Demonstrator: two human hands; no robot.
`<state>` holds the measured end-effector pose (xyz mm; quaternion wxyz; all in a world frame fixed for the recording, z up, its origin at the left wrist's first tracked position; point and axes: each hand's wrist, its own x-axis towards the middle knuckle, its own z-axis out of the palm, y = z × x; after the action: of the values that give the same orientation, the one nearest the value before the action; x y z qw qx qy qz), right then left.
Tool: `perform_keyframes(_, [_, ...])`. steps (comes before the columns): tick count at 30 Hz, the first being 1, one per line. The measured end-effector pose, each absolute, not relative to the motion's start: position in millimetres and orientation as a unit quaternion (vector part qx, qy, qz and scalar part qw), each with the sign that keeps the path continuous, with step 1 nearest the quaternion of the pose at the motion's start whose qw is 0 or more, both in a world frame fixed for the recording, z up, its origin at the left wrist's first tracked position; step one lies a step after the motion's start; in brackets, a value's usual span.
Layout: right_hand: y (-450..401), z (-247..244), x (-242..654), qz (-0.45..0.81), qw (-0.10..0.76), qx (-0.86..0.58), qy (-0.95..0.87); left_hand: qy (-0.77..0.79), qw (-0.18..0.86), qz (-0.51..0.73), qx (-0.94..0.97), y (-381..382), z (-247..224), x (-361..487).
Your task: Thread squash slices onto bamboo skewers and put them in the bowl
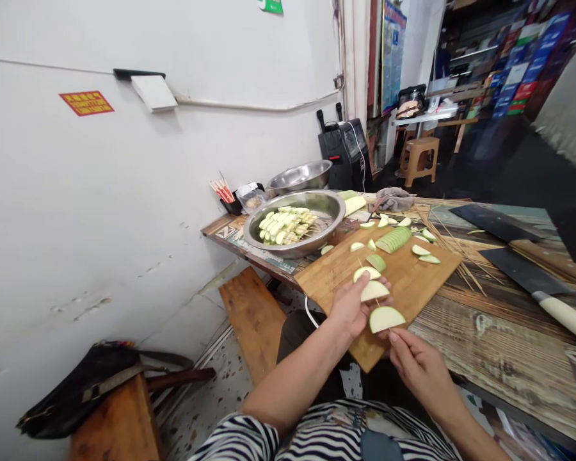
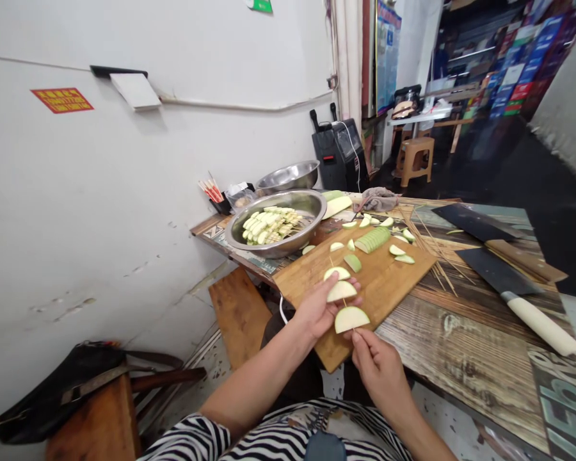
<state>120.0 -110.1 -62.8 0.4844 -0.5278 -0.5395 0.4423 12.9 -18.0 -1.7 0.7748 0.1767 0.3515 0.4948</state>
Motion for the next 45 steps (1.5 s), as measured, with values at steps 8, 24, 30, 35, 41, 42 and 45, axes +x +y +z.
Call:
perform_keyframes(8, [-115,-57,119,0.357,0.511,-0.554,-0.552,0.358,0.766,0.497,0.196,-26,-6,25])
perform_keyframes(24, [-106,-46,124,0.313,0.507,-0.565,-0.571,0.339,0.766,0.494,0.233,-26,-5,24])
perform_keyframes(30, [-110,-45,128,0.364,0.465,-0.529,-0.609,0.334,0.777,0.503,0.175,-7,8,5])
perform_keyframes(35, [-114,-46,124,0.374,0.454,-0.531,-0.610,0.329,0.754,0.529,0.209,-9,3,5])
perform_keyframes(41, [-119,-42,121,0.364,0.465,-0.540,-0.600,0.340,0.738,0.539,0.223,-15,-2,8])
perform_keyframes(42, [-119,-41,121,0.365,0.463,-0.540,-0.600,0.342,0.736,0.540,0.225,-15,-2,8])
perform_keyframes(45, [-119,-40,122,0.375,0.455,-0.538,-0.602,0.342,0.735,0.534,0.241,-16,-7,10])
